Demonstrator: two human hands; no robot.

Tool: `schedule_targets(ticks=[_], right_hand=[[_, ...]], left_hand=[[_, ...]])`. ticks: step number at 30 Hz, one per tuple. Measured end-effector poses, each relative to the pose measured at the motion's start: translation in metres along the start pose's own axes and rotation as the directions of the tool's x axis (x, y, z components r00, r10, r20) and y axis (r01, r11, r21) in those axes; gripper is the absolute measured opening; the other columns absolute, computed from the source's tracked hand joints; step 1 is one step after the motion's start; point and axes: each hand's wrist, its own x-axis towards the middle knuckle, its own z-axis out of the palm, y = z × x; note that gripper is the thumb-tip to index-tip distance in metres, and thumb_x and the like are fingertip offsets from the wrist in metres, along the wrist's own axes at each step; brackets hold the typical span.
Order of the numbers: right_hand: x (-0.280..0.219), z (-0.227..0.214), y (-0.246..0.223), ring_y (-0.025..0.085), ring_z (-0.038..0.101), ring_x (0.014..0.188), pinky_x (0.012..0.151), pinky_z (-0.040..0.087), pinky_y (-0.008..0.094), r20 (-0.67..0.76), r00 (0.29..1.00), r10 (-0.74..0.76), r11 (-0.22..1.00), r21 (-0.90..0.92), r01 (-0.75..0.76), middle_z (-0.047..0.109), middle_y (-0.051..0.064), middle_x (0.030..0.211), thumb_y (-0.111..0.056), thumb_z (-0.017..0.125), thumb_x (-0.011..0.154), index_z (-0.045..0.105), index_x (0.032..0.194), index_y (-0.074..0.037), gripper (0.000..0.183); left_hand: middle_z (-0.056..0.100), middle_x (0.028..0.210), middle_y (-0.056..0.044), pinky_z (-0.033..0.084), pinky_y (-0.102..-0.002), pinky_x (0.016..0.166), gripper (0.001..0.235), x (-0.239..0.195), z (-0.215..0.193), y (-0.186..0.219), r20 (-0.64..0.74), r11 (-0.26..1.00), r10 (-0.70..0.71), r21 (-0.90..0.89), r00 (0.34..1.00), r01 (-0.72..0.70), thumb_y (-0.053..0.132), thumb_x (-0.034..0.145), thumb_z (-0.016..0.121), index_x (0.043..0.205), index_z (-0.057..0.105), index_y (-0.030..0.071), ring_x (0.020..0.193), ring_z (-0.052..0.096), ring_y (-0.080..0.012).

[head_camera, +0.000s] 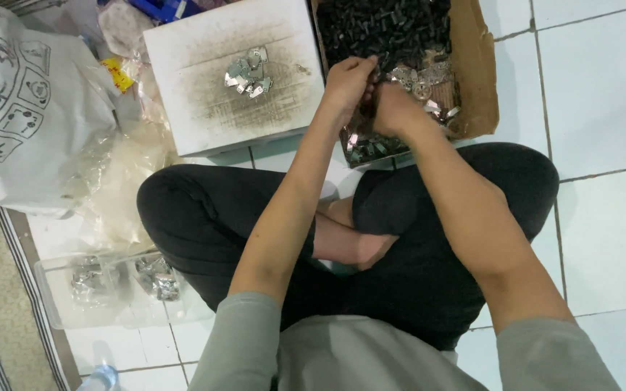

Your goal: The person sits cross-legged on the floor and sorts small metallic parts by hand. They pick up items from a cardboard box, separate them, and place selected pieces onto a white surface while leaving others in the box.

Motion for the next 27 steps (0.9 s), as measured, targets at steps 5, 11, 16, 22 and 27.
schedule_targets(ticks=[5, 11, 16, 22, 27], right_hand=[[0.040, 0.055, -0.007, 0.035, 0.071, 0.094, 0.077, 0.059, 0.048, 0.141, 0.972, -0.188, 0.916, -0.332, 0.225, 0.072, 0.015, 0.106, -0.031, 0.077, 0.085, 0.073, 0.108, -0.008, 0.033], [0.067, 0.068, 0.013, 0.038, 0.071, 0.095, 0.074, 0.058, 0.052, 0.103, 0.959, -0.263, 0.889, -0.359, 0.283, 0.072, 0.018, 0.109, -0.018, 0.059, 0.101, 0.071, 0.110, -0.006, 0.020], [0.043, 0.011, 0.032, 0.025, 0.061, 0.062, 0.060, 0.044, 0.044, 0.012, 0.983, -0.183, 0.965, -0.187, 0.182, 0.066, 0.009, 0.067, -0.031, 0.073, 0.092, 0.071, 0.070, -0.010, 0.030], [-0.021, -0.054, 0.043, 0.017, 0.051, 0.070, 0.070, 0.042, 0.035, -0.086, 0.974, -0.211, 0.918, 0.325, 0.227, 0.062, 0.004, 0.080, -0.029, 0.068, 0.106, 0.069, 0.088, -0.011, 0.025], [-0.026, -0.059, 0.050, 0.012, 0.046, 0.062, 0.064, 0.037, 0.030, -0.148, 0.950, -0.276, 0.861, 0.402, 0.313, 0.056, 0.001, 0.068, -0.027, 0.064, 0.111, 0.070, 0.082, -0.012, 0.032]], left_hand=[[0.053, 0.064, -0.005, 0.036, -0.034, 0.054, 0.026, 0.003, -0.010, -0.007, -0.044, 0.984, 0.162, -0.066, 0.986, -0.165, 0.022, 0.098, 0.060, 0.077, 0.063, 0.007, 0.056, 0.044, -0.0157], [0.054, 0.069, -0.007, 0.039, -0.036, 0.056, 0.023, -0.003, -0.009, 0.000, 0.027, 0.979, 0.147, -0.145, 0.989, -0.141, 0.023, 0.100, 0.061, 0.085, 0.066, 0.006, 0.060, 0.044, -0.0164], [0.058, 0.069, -0.007, 0.042, -0.033, 0.054, 0.020, -0.004, -0.016, -0.001, 0.036, 0.984, 0.138, -0.122, 0.990, -0.132, 0.020, 0.099, 0.060, 0.085, 0.066, 0.007, 0.055, 0.047, -0.0157], [0.067, 0.079, -0.005, 0.043, -0.030, 0.057, 0.028, -0.021, -0.015, 0.016, -0.026, 0.979, 0.087, 0.185, 0.996, -0.080, 0.025, 0.096, 0.055, 0.101, 0.075, 0.006, 0.063, 0.056, -0.0148], [0.054, 0.071, -0.002, 0.041, -0.028, 0.058, 0.029, -0.028, -0.001, 0.003, 0.208, 0.991, 0.118, 0.041, 0.971, -0.129, 0.033, 0.096, 0.062, 0.091, 0.069, 0.006, 0.064, 0.049, -0.0125]])
